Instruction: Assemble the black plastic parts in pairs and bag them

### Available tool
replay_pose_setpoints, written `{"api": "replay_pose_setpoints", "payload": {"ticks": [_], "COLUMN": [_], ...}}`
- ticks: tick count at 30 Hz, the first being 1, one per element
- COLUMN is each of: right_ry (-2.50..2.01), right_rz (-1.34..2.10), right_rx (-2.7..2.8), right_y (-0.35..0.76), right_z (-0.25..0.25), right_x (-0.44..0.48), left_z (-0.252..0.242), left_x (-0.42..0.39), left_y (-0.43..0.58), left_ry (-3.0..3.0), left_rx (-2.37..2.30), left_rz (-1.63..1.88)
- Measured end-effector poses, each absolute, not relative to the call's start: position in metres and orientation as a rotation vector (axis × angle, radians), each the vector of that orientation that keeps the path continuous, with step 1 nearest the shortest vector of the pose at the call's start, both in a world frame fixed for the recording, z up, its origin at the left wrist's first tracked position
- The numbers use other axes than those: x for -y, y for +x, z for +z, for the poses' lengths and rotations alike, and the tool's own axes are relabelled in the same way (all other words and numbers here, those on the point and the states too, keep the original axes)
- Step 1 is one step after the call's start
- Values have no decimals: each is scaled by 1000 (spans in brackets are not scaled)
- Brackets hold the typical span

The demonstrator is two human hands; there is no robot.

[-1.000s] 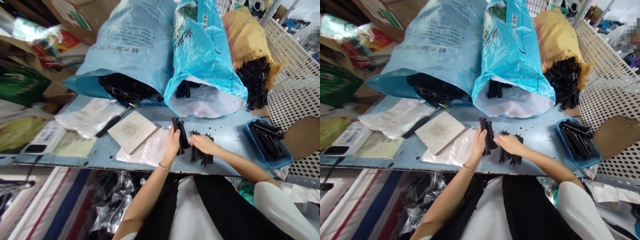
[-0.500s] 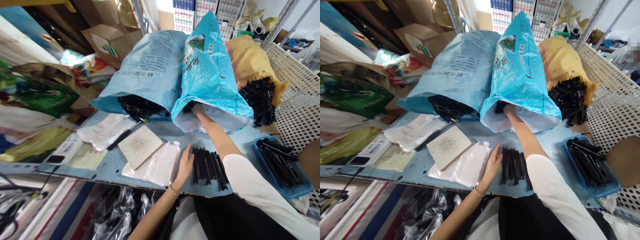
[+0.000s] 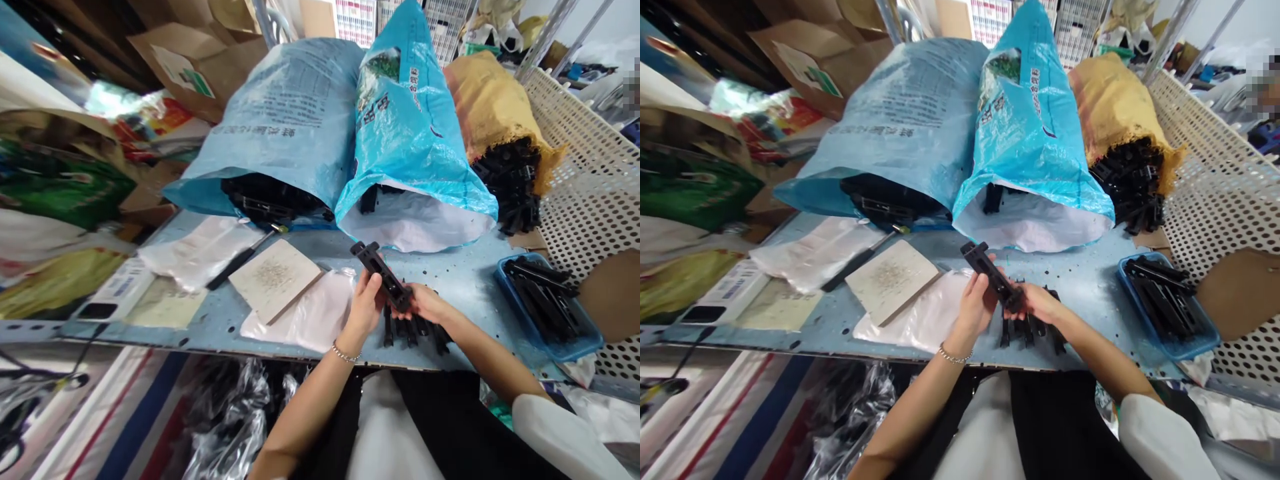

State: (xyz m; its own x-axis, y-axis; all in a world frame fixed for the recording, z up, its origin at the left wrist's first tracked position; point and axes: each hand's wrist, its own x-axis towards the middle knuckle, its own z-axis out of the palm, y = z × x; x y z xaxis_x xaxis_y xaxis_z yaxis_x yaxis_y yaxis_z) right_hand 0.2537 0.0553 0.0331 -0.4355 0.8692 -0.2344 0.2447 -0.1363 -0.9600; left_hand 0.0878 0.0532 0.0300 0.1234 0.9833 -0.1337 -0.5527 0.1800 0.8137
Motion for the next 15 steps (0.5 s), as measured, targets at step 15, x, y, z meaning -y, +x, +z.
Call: {"api": "replay_pose_setpoints", "payload": {"ticks": [15], "right_ry": [-1055], "right_rz": [129], "right_rx": [2367], "right_y": [256], "right_z": [58], "right_x": [-75], "left_z": [45], "left_x": [-19], "left_y": [74], "left_ry": [460], "left_rx": [-734], "left_rz": [909]}}
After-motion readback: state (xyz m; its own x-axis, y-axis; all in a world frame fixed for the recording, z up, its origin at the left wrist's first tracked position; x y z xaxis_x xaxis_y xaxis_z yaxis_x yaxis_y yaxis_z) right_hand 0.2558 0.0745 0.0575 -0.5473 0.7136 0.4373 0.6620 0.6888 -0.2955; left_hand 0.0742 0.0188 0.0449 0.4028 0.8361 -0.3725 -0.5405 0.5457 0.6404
